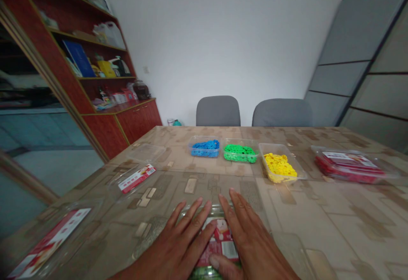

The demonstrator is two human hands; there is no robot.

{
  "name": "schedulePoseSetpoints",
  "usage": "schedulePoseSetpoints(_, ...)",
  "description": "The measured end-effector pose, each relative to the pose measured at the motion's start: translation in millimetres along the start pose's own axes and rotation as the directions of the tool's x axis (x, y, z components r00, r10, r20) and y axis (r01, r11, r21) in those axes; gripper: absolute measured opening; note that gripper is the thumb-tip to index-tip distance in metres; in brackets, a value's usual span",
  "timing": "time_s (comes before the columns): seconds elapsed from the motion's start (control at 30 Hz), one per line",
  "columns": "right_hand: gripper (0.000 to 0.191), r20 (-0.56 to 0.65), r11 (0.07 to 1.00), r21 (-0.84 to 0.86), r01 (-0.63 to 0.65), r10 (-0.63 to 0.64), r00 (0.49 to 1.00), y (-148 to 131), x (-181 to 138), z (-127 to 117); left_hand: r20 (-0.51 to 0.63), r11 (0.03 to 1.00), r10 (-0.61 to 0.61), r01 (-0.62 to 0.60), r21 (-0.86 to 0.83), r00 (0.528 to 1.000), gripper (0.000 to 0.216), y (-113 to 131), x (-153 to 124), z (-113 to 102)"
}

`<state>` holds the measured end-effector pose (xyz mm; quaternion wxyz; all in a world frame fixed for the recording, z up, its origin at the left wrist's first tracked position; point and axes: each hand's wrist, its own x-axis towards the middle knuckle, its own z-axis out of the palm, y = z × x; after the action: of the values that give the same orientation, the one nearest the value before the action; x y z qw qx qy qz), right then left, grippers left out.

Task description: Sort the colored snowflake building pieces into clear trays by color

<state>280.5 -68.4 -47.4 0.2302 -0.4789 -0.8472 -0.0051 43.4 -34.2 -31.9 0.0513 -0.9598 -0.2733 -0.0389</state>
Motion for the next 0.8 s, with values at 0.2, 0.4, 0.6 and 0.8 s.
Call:
schedulePoseSetpoints(0.2,0.092,0.006,1.000,-0.001,0.007,-0.007,1.000,3,-5,11,-0.021,0.999,0.005,-0.006,-0.048,1.000,0.050,0,-3,4)
schedulePoseSetpoints(0.4,0.093,0.032,0.999,-0.015,0.034,-0.033,0.999,3,-3,8,-0.040,0.998,0.012,-0.014,-0.054,0.999,0.054,-3,-5,6)
schedulePoseSetpoints(0.6,0.077,0.022,0.996,-0.005,0.094,-0.094,0.995,1,-1,3,-0.020,0.998,0.012,-0.013,-0.062,1.000,0.058,0,-4,-1)
schedulePoseSetpoints(0.8,0.078,0.010,0.995,0.025,0.098,-0.098,0.995,4,1,-1,-0.007,0.999,0.015,-0.015,-0.031,1.000,0.055,-2,-4,0)
